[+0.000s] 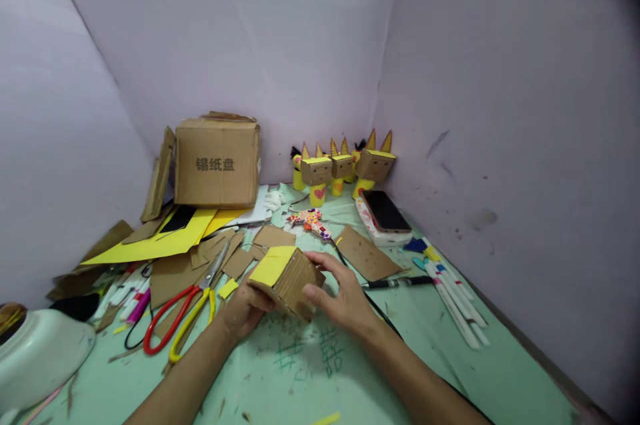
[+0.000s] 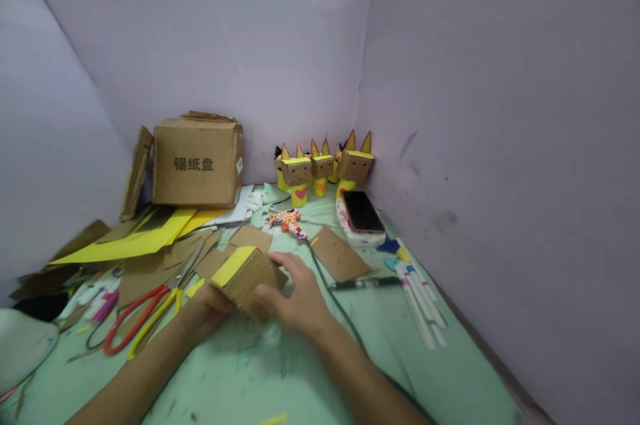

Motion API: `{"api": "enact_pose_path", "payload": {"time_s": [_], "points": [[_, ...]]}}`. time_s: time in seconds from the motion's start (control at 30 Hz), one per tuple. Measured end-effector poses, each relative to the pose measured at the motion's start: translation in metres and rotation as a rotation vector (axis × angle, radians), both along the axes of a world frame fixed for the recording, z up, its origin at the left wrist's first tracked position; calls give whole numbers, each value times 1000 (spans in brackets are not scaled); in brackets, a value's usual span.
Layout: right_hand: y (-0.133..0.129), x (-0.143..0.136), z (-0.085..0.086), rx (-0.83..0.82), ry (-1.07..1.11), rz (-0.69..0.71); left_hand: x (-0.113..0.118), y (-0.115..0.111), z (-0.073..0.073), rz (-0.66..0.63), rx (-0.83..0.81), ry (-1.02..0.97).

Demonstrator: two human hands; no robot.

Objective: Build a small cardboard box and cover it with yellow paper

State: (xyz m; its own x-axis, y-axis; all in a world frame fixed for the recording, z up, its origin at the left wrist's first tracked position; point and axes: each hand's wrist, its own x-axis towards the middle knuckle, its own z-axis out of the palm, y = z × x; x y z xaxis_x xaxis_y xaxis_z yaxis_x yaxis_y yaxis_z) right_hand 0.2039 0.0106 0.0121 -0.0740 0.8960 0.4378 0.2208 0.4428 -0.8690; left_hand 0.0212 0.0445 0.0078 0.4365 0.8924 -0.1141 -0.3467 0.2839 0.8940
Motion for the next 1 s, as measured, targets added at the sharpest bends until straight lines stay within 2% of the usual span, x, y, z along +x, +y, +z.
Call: {"api": "enact_pose_path", "payload": {"time_s": [0.1, 0.27, 0.33, 0.43, 0.5, 0.57, 0.67, 0.77, 0.87, 1.0], "points": [[1, -2, 1, -48, 132, -14, -2, 0, -8, -45, 48, 28], [1, -4, 4, -162, 298, -27, -6, 4, -18, -22, 207, 145], [1, -3, 5, -175, 360, -14, -5, 3, -13, -17, 268, 215], [4, -1, 2, -190, 436, -7, 0, -3, 2, -3, 335, 266], [7, 1, -2, -227, 506, -66, 4, -7, 10, 53, 365, 295], [11, 5, -6, -253, 595, -159, 8, -8, 12, 149, 392, 376], [18, 11, -13, -236, 682, -270, 13, -6, 4, 222, 443, 617], [22, 12, -20, -261, 718, -268, 14, -7, -7, 205, 504, 771], [22, 6, -28, -322, 761, -224, 13, -12, -11, 177, 534, 719], [17, -1, -30, -336, 808, -185, 5, -13, -6, 115, 440, 671]]}}
